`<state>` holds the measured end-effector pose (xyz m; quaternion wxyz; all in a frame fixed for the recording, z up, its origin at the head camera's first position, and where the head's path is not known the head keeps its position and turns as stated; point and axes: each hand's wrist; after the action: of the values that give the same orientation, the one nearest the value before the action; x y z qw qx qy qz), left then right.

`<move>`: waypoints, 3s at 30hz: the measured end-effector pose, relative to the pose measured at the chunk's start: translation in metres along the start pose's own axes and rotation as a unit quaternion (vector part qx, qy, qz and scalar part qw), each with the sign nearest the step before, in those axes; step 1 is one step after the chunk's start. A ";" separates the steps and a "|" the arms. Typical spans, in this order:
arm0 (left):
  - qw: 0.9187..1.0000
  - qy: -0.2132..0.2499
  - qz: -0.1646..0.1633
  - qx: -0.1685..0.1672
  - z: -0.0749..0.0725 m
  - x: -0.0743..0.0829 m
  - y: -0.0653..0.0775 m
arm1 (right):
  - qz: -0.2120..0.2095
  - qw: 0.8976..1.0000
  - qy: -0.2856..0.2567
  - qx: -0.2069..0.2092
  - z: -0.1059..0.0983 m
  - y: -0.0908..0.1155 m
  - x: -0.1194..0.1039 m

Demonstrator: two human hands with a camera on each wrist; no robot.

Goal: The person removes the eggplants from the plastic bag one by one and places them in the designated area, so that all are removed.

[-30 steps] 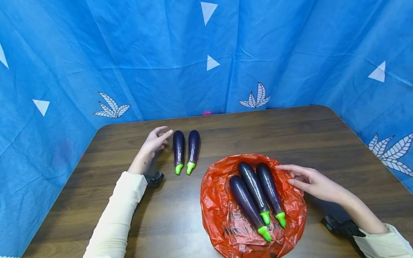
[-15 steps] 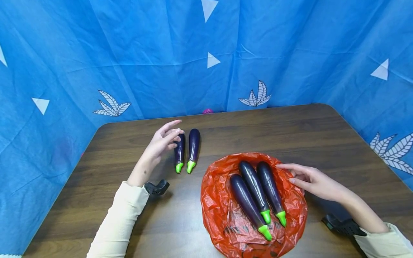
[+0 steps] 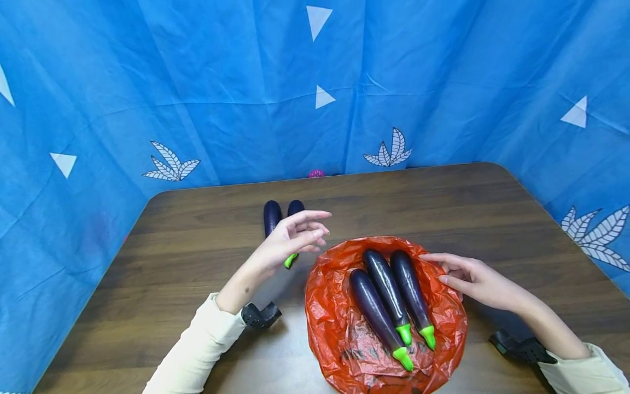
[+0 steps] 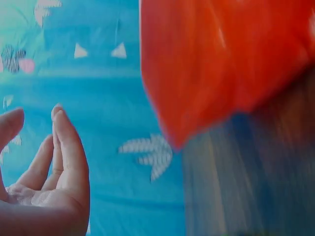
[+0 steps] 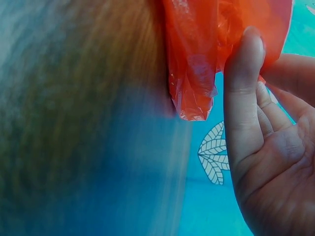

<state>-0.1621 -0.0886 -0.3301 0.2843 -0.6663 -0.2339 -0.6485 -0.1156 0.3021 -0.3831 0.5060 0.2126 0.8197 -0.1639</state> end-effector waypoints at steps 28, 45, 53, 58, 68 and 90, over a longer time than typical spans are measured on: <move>0.942 -0.229 -0.037 -0.241 0.033 -0.043 -0.025 | -0.001 1.000 -0.010 -0.003 0.001 -0.001 0.003; 0.931 -0.260 -0.048 -0.253 0.030 -0.056 -0.028 | -0.005 1.000 -0.010 -0.005 0.001 0.000 0.005; 0.928 -0.265 -0.046 -0.259 0.029 -0.057 -0.029 | -0.008 1.000 -0.003 -0.002 0.000 0.001 0.005; 0.927 -0.259 -0.046 -0.268 0.028 -0.056 -0.028 | -0.008 1.000 -0.001 -0.004 0.000 0.000 0.006; 0.928 -0.246 -0.040 -0.278 0.026 -0.058 -0.029 | -0.005 1.000 0.001 -0.002 -0.001 0.000 0.004; 0.927 -0.242 -0.032 -0.286 0.026 -0.057 -0.029 | -0.009 1.000 -0.006 -0.006 0.000 0.000 0.006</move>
<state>-0.1658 -0.0463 -0.3852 -0.0043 -0.8481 -0.1213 -0.5158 -0.1182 0.3030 -0.3882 0.5109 0.2017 0.8192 -0.1650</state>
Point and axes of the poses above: each hand's wrist, its own y-axis away from the middle knuckle, its own z-axis out of the palm, x = y × z, and after that the axes turned 14 degrees about -x, right-handed
